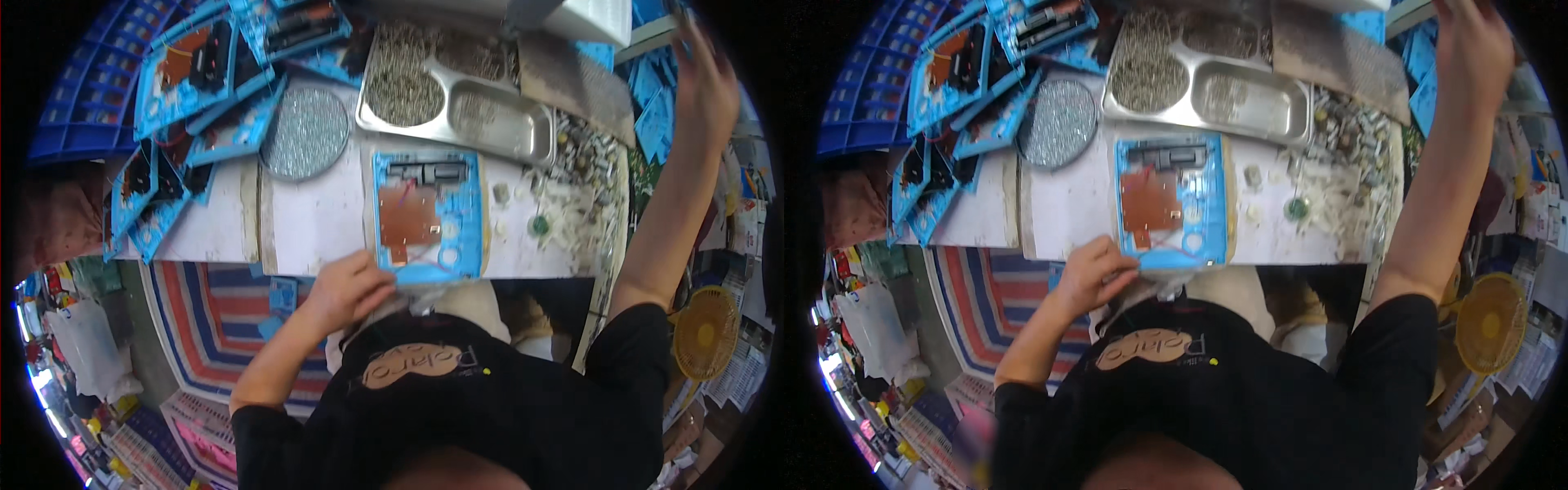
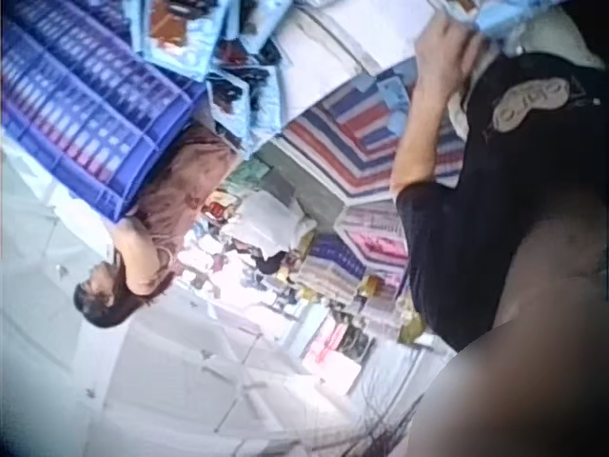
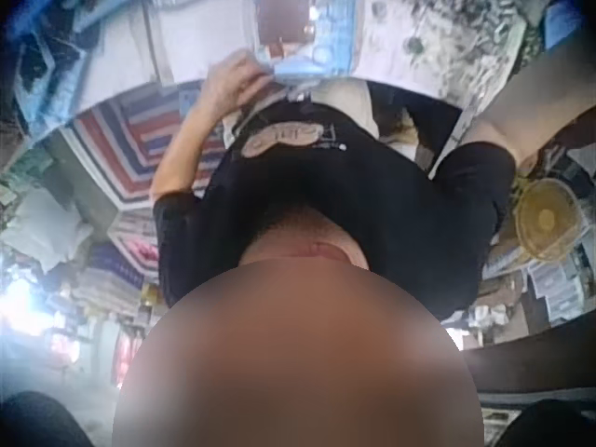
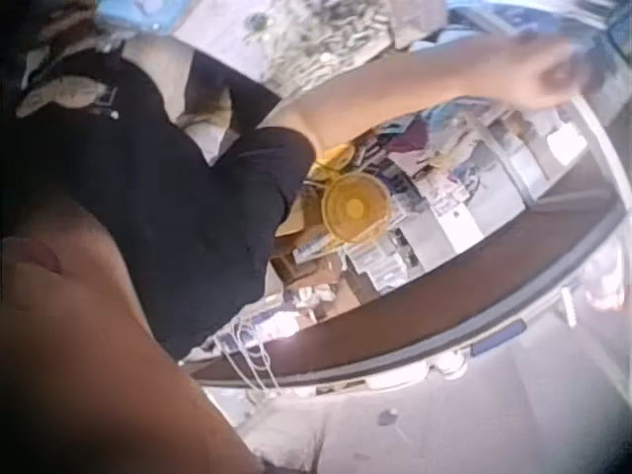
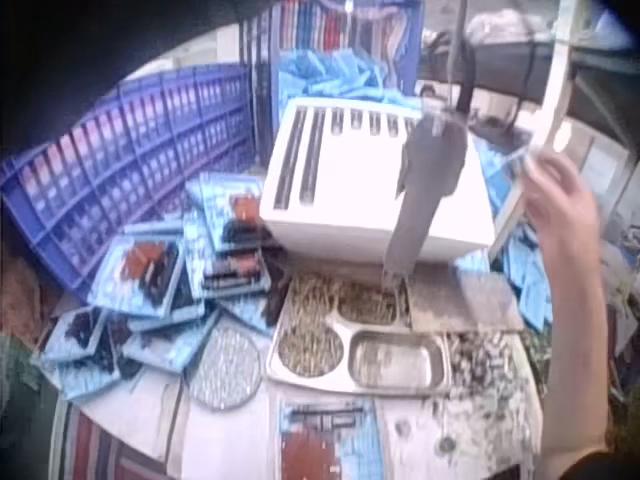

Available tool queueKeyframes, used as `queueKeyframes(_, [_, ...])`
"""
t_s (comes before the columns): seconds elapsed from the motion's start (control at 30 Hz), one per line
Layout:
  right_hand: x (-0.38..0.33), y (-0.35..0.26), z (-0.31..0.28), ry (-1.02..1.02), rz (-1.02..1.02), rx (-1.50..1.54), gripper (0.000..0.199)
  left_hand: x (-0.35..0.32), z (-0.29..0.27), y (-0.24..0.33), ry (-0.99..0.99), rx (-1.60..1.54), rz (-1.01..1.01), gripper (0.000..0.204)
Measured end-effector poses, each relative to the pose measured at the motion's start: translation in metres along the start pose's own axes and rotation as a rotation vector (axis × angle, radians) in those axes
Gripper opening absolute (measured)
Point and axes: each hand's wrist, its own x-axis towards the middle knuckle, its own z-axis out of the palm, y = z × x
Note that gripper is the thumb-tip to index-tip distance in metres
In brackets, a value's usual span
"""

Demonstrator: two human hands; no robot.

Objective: Soldering wires to components inside a blue plastic housing and assembling the device using an electric screwdriver.

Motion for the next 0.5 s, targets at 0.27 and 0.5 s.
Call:
queueKeyframes(0.27, [-0.276, -0.044, 0.014, -0.952, 0.243, -0.274, 0.022, 0.001, 0.004, 0.0, -0.003, -0.049, -0.037, 0.023])
queueKeyframes(0.5, [-0.281, -0.027, 0.026, -1.03, -0.053, -0.346, 0.03, -0.004, 0.005, 0.001, 0.013, -0.042, -0.067, 0.024])
